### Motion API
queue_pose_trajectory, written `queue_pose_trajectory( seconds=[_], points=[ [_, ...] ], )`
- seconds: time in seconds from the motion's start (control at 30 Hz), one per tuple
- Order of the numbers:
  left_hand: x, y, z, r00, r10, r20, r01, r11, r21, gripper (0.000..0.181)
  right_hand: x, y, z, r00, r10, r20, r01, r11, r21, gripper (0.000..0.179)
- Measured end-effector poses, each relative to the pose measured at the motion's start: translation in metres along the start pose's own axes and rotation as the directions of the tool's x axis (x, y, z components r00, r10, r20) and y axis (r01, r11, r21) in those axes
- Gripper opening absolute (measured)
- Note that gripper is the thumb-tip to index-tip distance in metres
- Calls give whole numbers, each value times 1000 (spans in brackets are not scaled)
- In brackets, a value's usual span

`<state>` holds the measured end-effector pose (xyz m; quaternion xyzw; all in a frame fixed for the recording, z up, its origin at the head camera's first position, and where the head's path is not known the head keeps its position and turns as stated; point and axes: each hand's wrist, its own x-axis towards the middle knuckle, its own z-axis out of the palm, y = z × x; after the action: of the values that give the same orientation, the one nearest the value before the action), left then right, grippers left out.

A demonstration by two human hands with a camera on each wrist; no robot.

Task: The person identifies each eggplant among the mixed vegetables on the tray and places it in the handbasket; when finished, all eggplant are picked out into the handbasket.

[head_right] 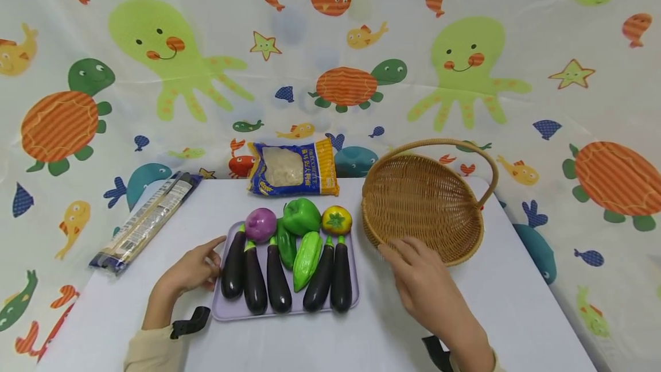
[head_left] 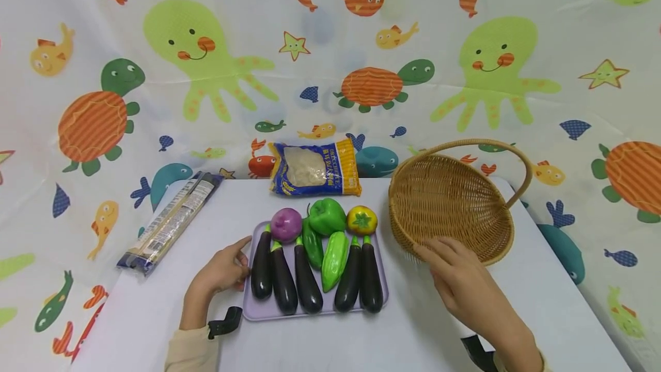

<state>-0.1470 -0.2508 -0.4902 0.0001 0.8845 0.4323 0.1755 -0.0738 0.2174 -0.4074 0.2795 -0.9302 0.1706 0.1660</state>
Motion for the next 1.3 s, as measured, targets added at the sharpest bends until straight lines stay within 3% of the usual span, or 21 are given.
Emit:
queue_pose_trajectory(
  seconds=[0.1,0.2,0.37,0.57,0.8,0.9,1.1,1.3],
  points=[
    [1,2,-3,1000,8,7,-8,1000,0,80,9,-20,4,1000,-24,16,23,998,66,53],
    [2,2,-4,1000,8,9,-8,1000,-5,80,18,-36,20,989,22,144,-44,988,149,52],
    [2,2,-1,1000,7,7,-7,1000,-27,80,38,-39,56,916,178,359,-271,935,228,52],
    [1,2,4,1000,10,1,-10,999,-43,80,50,-29,87,866,309,394,-410,889,203,52],
    [1,0,5,1000,12,-10,-12,999,-44,80,51,-25,100,821,391,415,-490,857,161,57],
    [1,-1,5,1000,4,-14,-5,999,-37,81,52,-27,100,827,401,394,-487,861,144,59],
    [-1,-1,3,1000,16,-23,-17,999,-41,81,57,-36,101,877,345,334,-395,914,92,56],
    [-1,-2,4,1000,20,-17,-21,998,-53,80,58,-38,107,864,330,380,-390,916,91,59]
  ],
)
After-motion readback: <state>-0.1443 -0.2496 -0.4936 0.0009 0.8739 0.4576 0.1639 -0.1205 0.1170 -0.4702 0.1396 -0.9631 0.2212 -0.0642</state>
